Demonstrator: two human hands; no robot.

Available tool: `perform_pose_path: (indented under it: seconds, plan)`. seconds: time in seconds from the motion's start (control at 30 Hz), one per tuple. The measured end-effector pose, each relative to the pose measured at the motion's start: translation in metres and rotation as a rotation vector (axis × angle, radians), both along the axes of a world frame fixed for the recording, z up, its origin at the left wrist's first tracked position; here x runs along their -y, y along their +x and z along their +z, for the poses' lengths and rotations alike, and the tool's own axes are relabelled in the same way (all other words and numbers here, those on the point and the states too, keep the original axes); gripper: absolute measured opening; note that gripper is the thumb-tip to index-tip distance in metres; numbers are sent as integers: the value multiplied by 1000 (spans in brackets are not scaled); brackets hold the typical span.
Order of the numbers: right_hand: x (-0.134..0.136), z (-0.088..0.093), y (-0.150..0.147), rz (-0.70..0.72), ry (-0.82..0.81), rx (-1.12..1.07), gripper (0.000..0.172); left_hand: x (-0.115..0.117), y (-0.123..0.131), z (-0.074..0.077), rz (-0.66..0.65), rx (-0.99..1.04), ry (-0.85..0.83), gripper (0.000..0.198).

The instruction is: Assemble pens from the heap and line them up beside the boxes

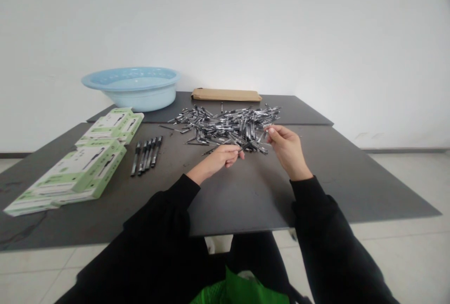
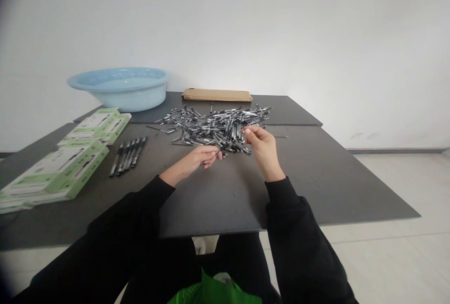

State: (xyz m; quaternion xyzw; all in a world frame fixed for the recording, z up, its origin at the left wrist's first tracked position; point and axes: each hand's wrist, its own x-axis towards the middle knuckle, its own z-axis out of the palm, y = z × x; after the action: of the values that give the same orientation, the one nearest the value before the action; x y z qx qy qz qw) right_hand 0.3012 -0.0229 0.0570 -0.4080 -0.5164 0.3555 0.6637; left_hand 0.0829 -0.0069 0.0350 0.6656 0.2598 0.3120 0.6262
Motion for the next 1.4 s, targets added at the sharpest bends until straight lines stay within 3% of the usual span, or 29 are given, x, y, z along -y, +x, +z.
perform_pose_path:
  seconds: [0.73, 1.03, 1.4]
  plan:
    - [7, 2, -6, 128, -79, 162, 28, 1, 2, 1, -24, -12, 44, 36]
    - [7, 0, -6, 161, -99, 169, 29, 8, 0, 10, 19, -44, 70, 34]
    - [3, -8, -16, 233, -149, 22, 31, 10, 0, 9, 126, 38, -228, 30]
